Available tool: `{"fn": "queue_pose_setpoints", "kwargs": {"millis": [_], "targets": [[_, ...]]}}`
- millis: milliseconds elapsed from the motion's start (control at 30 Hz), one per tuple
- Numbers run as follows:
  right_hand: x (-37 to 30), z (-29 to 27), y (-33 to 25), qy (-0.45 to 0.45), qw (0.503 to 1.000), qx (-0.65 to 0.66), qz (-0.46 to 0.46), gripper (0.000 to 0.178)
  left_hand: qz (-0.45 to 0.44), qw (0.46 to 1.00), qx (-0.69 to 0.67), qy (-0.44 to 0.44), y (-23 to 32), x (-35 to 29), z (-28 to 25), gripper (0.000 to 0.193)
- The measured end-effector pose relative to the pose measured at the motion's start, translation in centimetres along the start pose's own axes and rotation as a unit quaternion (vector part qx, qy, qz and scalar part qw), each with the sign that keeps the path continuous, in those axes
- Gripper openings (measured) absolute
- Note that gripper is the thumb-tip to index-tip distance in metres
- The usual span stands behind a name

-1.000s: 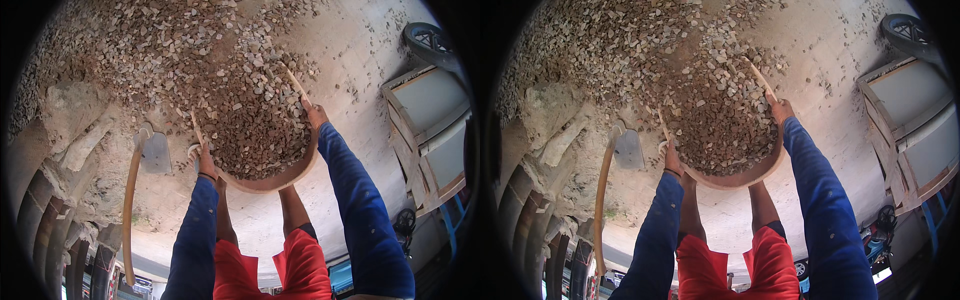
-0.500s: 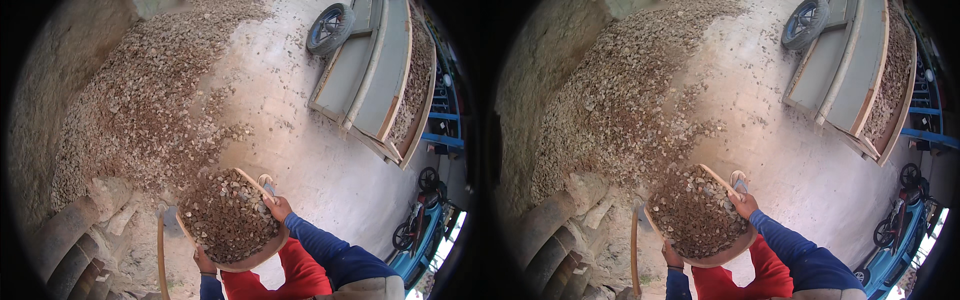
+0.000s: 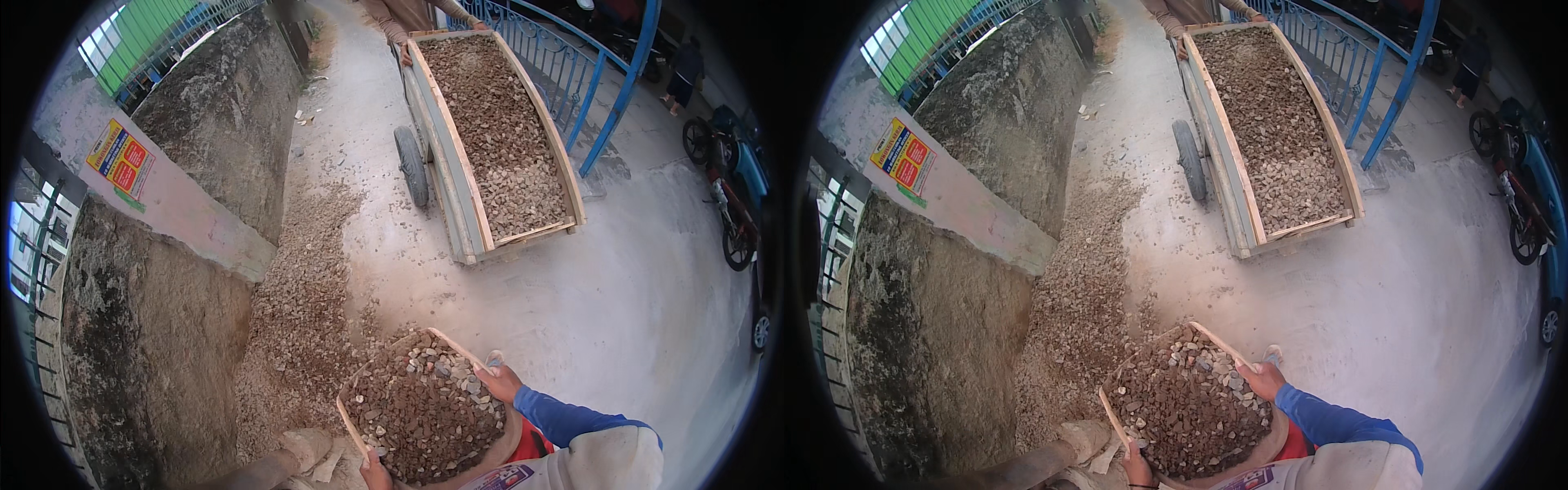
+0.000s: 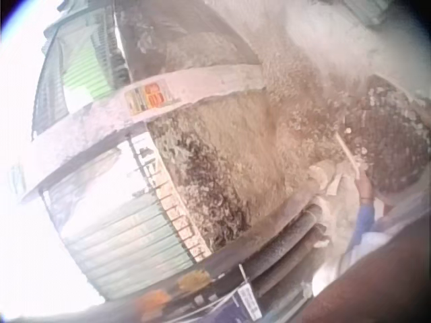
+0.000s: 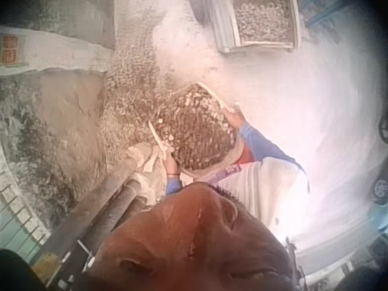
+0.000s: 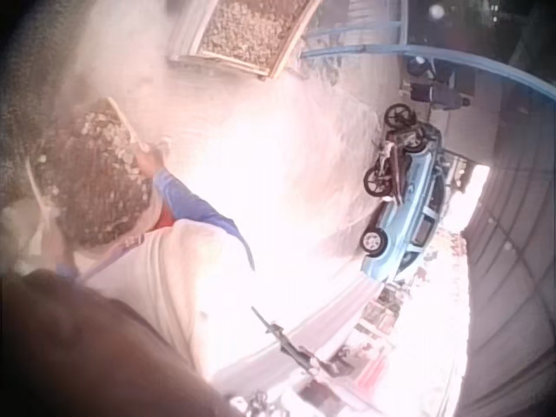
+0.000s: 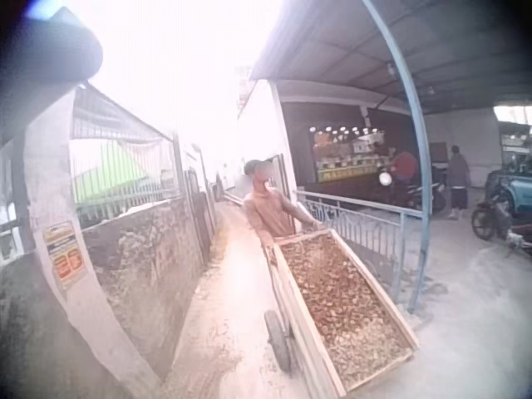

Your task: The person uses a shovel to scoop small stones from the ground into a plastic scoop and then dumps the stones into a wooden cart being held by another person.

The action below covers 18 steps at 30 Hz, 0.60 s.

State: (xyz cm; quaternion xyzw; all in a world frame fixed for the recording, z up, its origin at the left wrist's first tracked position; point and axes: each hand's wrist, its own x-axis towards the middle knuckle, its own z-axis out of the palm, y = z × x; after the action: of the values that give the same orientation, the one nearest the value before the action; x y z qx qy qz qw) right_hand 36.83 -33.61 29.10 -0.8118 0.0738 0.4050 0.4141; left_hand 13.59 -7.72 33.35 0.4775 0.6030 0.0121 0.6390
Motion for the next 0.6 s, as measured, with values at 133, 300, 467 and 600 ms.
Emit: {"fn": "queue_pose_setpoints", "kwargs": {"millis": [133,300,467,600], "targets": [[-0.2,-4.9,4.6,0.154,0.983,0.067,-0.071,0.058,0.093,0.992,-0.023,-0.081,1.1,-0.4,5.3,0.038],[-4.8,-13.5,3.3,0.172,0.979,0.106,-0.002,0.056,0.103,0.974,0.17,-0.104,3.6,0.7,13.0,0.037],[-5.2,-20.3,7.7,0.263,0.943,0.197,0.056,0.063,0.136,0.954,0.165,-0.21,4.3,-0.4,25.0,0.041],[-4.1,-24.6,10.7,0.309,0.918,0.24,0.068,0.059,0.154,0.937,0.199,-0.243,4.6,-0.9,32.8,0.039]]}}
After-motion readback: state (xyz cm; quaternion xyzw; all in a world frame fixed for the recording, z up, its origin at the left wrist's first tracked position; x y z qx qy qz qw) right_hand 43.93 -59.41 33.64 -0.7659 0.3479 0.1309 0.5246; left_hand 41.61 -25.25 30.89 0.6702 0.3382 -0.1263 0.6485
